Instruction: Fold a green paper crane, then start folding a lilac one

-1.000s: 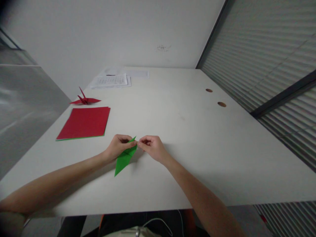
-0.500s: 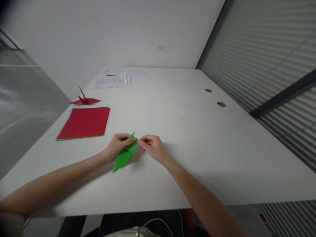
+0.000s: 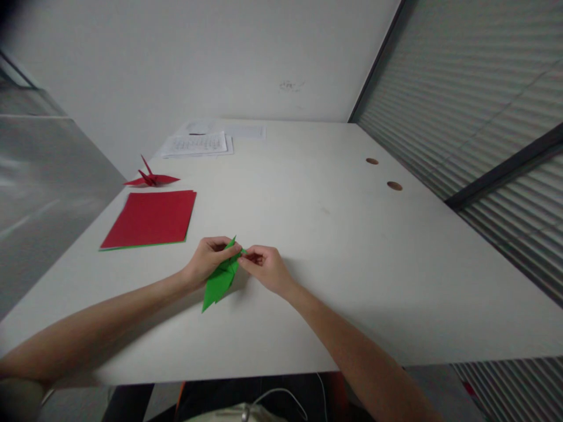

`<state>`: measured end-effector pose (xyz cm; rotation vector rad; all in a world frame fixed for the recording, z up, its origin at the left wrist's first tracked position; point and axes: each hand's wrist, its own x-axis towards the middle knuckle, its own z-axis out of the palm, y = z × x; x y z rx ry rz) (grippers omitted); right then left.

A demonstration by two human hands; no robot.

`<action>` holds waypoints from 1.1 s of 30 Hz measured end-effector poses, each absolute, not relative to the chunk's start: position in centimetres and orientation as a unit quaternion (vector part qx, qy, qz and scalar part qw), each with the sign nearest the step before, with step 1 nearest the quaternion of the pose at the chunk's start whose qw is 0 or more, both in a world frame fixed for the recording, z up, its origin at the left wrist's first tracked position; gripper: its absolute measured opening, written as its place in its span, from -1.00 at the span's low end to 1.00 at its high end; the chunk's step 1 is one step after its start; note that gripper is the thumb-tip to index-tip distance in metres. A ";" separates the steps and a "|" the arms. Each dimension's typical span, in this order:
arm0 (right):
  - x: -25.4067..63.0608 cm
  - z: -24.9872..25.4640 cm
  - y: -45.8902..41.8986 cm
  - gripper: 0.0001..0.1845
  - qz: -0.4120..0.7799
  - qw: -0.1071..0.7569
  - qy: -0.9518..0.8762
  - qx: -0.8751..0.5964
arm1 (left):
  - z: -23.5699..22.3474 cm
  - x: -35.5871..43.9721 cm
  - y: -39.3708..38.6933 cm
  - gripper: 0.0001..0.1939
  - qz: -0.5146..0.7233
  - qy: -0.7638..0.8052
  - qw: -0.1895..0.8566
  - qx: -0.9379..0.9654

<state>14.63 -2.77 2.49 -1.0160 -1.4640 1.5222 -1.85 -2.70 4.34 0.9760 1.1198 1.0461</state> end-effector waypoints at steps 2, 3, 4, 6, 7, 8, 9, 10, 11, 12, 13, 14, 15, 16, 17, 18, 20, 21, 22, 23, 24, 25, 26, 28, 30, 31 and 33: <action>14.5 2.4 -2.8 -0.69 0.604 0.393 -0.568 -0.398 | 4.3 -1.8 -2.7 -0.65 0.457 0.488 0.609 0.425; 14.5 2.3 -2.8 -0.70 0.607 0.394 -0.565 -0.396 | 4.2 -1.8 -2.8 -0.65 0.460 0.489 0.606 0.427; 14.4 2.3 -2.8 -0.70 0.610 0.395 -0.562 -0.395 | 4.1 -1.8 -2.8 -0.66 0.464 0.489 0.603 0.428; 14.2 2.3 -2.9 -0.70 0.614 0.398 -0.557 -0.394 | 3.9 -1.8 -2.8 -0.66 0.471 0.489 0.597 0.426; 14.2 2.3 -2.9 -0.70 0.614 0.400 -0.554 -0.394 | 3.9 -1.8 -2.8 -0.66 0.474 0.488 0.595 0.428; 14.1 2.3 -2.9 -0.70 0.613 0.405 -0.552 -0.396 | 3.9 -1.8 -2.8 -0.66 0.476 0.485 0.593 0.432; 14.2 2.3 -2.9 -0.69 0.608 0.413 -0.549 -0.397 | 4.0 -1.9 -2.7 -0.66 0.478 0.479 0.590 0.441; 14.3 2.4 -2.8 -0.69 0.603 0.422 -0.547 -0.399 | 4.2 -2.0 -2.7 -0.66 0.482 0.469 0.587 0.451; 14.4 2.5 -2.7 -0.69 0.595 0.434 -0.545 -0.401 | 4.4 -2.1 -2.6 -0.66 0.485 0.456 0.585 0.463; 14.6 2.6 -2.6 -0.69 0.587 0.446 -0.542 -0.403 | 4.6 -2.3 -2.5 -0.65 0.485 0.443 0.584 0.476; 14.8 2.7 -2.4 -0.69 0.578 0.459 -0.540 -0.405 | 4.8 -2.4 -2.4 -0.64 0.483 0.430 0.585 0.489; 15.0 2.8 -2.3 -0.69 0.571 0.470 -0.536 -0.406 | 5.0 -2.6 -2.3 -0.64 0.476 0.421 0.587 0.502; 15.2 2.8 -2.1 -0.69 0.567 0.479 -0.532 -0.408 | 5.1 -2.8 -2.2 -0.66 0.468 0.415 0.588 0.513; 15.3 2.9 -2.0 -0.70 0.564 0.485 -0.529 -0.409 | 5.2 -3.0 -2.1 -0.67 0.461 0.413 0.590 0.518; 15.4 2.9 -1.9 -0.70 0.564 0.488 -0.527 -0.408 | 5.2 -3.1 -2.0 -0.69 0.457 0.414 0.591 0.520; 15.5 3.0 -1.8 -0.70 0.565 0.488 -0.528 -0.405 | 5.1 -3.2 -2.0 -0.69 0.455 0.417 0.594 0.517; 15.5 3.0 -1.8 -0.70 0.567 0.486 -0.532 -0.400 | 5.0 -3.2 -1.9 -0.69 0.453 0.422 0.599 0.508; 15.4 3.0 -1.8 -0.70 0.566 0.487 -0.533 -0.399 | 4.9 -3.2 -1.8 -0.69 0.452 0.424 0.600 0.506; 15.3 3.0 -1.8 -0.70 0.564 0.489 -0.533 -0.398 | 4.8 -3.2 -1.8 -0.70 0.452 0.426 0.598 0.506; 15.3 3.1 -1.9 -0.70 0.563 0.489 -0.533 -0.399 | 4.8 -3.2 -1.8 -0.71 0.454 0.427 0.594 0.508; 15.3 3.1 -1.9 -0.70 0.562 0.490 -0.533 -0.400 | 4.7 -3.1 -1.8 -0.72 0.461 0.429 0.585 0.512; 15.2 3.2 -1.9 -0.70 0.560 0.491 -0.534 -0.401 | 4.7 -3.1 -1.8 -0.73 0.472 0.432 0.572 0.513; 15.3 3.2 -1.9 -0.70 0.557 0.493 -0.533 -0.403 | 4.6 -3.0 -1.8 -0.74 0.486 0.436 0.559 0.511; 15.4 3.2 -1.8 -0.69 0.546 0.505 -0.527 -0.412 | 4.4 -2.9 -1.9 -0.75 0.510 0.448 0.549 0.487; 15.6 3.2 -1.5 -0.68 0.521 0.530 -0.515 -0.427 | 4.3 -2.8 -2.0 -0.76 0.519 0.457 0.565 0.450; 15.8 3.1 -1.4 -0.68 0.501 0.545 -0.512 -0.435 | 4.3 -2.7 -2.2 -0.75 0.515 0.457 0.578 0.438; 15.9 2.9 -1.4 -0.68 0.451 0.574 -0.516 -0.448 | 4.4 -2.6 -2.5 -0.69 0.490 0.449 0.606 0.436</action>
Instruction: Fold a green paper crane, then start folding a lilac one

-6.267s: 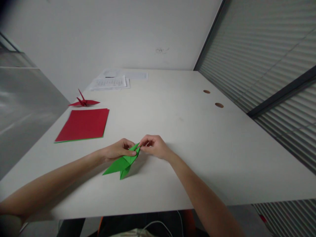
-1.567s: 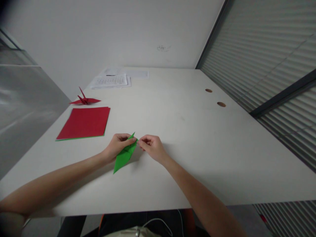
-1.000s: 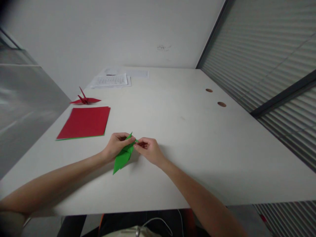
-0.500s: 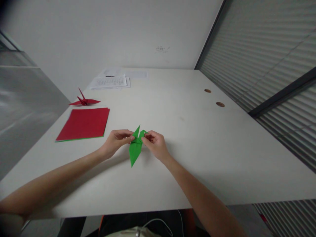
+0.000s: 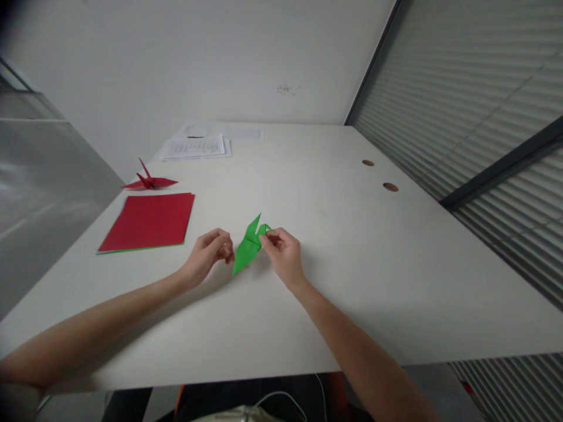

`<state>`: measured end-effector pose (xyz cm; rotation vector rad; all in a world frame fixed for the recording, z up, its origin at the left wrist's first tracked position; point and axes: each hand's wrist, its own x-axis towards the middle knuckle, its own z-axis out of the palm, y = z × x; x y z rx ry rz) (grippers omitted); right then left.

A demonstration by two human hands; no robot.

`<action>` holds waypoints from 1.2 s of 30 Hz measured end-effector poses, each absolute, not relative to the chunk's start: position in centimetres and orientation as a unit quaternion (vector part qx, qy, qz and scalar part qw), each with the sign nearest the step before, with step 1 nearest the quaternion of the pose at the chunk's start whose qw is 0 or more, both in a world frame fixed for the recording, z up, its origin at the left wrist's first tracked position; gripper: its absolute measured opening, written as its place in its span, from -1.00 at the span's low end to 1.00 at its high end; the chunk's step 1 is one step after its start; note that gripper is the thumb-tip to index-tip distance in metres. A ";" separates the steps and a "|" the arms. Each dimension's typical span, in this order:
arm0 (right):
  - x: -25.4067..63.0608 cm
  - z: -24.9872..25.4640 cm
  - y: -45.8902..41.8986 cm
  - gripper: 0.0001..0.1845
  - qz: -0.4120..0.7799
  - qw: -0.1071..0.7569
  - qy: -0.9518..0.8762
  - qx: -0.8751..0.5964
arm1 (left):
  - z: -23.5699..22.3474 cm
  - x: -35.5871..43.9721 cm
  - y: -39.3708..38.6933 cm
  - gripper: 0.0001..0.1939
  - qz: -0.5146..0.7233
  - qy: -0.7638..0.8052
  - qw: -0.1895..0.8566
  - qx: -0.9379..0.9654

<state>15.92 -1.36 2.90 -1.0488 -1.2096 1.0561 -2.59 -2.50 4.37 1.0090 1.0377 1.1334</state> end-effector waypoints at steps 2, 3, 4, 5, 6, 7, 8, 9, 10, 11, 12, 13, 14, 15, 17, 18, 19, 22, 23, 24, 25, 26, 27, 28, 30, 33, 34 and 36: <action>15.9 2.7 -1.5 -0.71 0.407 0.590 -0.532 -0.451 | 4.6 -2.4 -2.9 -0.64 0.443 0.436 0.646 0.443; 15.9 2.6 -1.6 -0.72 0.397 0.590 -0.542 -0.448 | 4.8 -2.3 -3.0 -0.60 0.418 0.431 0.667 0.441; 15.8 2.6 -1.8 -0.74 0.395 0.587 -0.552 -0.441 | 4.9 -2.2 -3.1 -0.56 0.400 0.428 0.685 0.433; 15.8 2.6 -1.9 -0.75 0.403 0.582 -0.562 -0.428 | 5.0 -2.1 -3.2 -0.54 0.392 0.425 0.699 0.421; 15.7 2.7 -2.0 -0.75 0.415 0.575 -0.571 -0.413 | 5.0 -2.1 -3.3 -0.52 0.393 0.423 0.708 0.407; 15.8 2.7 -1.9 -0.75 0.428 0.570 -0.576 -0.399 | 5.1 -2.0 -3.3 -0.53 0.401 0.421 0.712 0.393; 15.9 2.7 -1.8 -0.75 0.439 0.568 -0.575 -0.391 | 5.2 -2.0 -3.2 -0.55 0.411 0.418 0.715 0.380; 16.0 2.7 -1.5 -0.73 0.447 0.570 -0.567 -0.392 | 5.2 -2.0 -3.2 -0.57 0.420 0.415 0.719 0.368; 16.2 2.7 -1.2 -0.68 0.457 0.572 -0.552 -0.399 | 5.3 -2.1 -3.1 -0.59 0.424 0.412 0.722 0.359; 16.5 2.6 -0.8 -0.62 0.470 0.571 -0.531 -0.413 | 5.3 -2.1 -3.1 -0.60 0.425 0.410 0.726 0.353; 16.7 2.5 -0.4 -0.56 0.496 0.560 -0.509 -0.426 | 5.4 -2.2 -3.1 -0.62 0.423 0.409 0.728 0.352; 16.9 2.3 -0.1 -0.52 0.536 0.533 -0.491 -0.433 | 5.4 -2.2 -3.1 -0.63 0.419 0.409 0.729 0.354; 17.0 2.2 0.1 -0.50 0.585 0.494 -0.478 -0.431 | 5.5 -2.2 -3.2 -0.64 0.416 0.409 0.729 0.358; 17.2 2.1 0.2 -0.49 0.636 0.446 -0.469 -0.421 | 5.5 -2.2 -3.3 -0.65 0.413 0.409 0.727 0.365; 17.3 2.1 0.2 -0.50 0.716 0.357 -0.457 -0.389 | 5.6 -2.2 -3.6 -0.66 0.407 0.409 0.721 0.382; 17.4 2.1 0.1 -0.52 0.739 0.326 -0.455 -0.374 | 5.7 -2.2 -3.6 -0.66 0.403 0.409 0.719 0.391; 17.5 2.2 -0.1 -0.53 0.752 0.309 -0.455 -0.365 | 5.7 -2.2 -3.7 -0.66 0.397 0.408 0.719 0.399; 18.0 2.8 -0.2 -0.59 0.751 0.302 -0.456 -0.371 | 5.6 -2.5 -3.3 -0.65 0.361 0.406 0.734 0.408; 18.2 2.9 -0.2 -0.60 0.743 0.314 -0.452 -0.381 | 5.5 -2.6 -3.0 -0.65 0.351 0.407 0.740 0.405; 18.4 3.1 -0.1 -0.61 0.732 0.332 -0.448 -0.392 | 5.4 -2.8 -2.7 -0.64 0.348 0.410 0.743 0.399; 18.5 3.3 0.0 -0.61 0.718 0.354 -0.445 -0.403 | 5.2 -2.9 -2.4 -0.63 0.353 0.416 0.740 0.393; 18.6 3.4 0.0 -0.62 0.702 0.375 -0.445 -0.411 | 5.0 -3.0 -2.1 -0.63 0.367 0.422 0.733 0.386; 18.6 3.5 0.1 -0.62 0.686 0.394 -0.446 -0.418 | 4.9 -3.2 -1.9 -0.62 0.383 0.432 0.722 0.381; 18.6 3.6 0.1 -0.62 0.675 0.405 -0.449 -0.423 | 4.7 -3.2 -1.7 -0.62 0.395 0.441 0.711 0.380; 18.3 3.5 0.0 -0.62 0.668 0.412 -0.450 -0.427 | 4.6 -3.2 -1.6 -0.61 0.410 0.458 0.688 0.386; 17.8 3.0 -0.1 -0.59 0.681 0.411 -0.427 -0.430 | 4.7 -3.0 -1.9 -0.61 0.425 0.470 0.661 0.401; 17.7 2.9 0.0 -0.58 0.686 0.410 -0.417 -0.432 | 4.8 -3.0 -2.1 -0.61 0.430 0.470 0.656 0.404; 17.7 2.6 0.1 -0.57 0.692 0.412 -0.400 -0.437 | 4.9 -2.8 -2.3 -0.59 0.435 0.469 0.653 0.406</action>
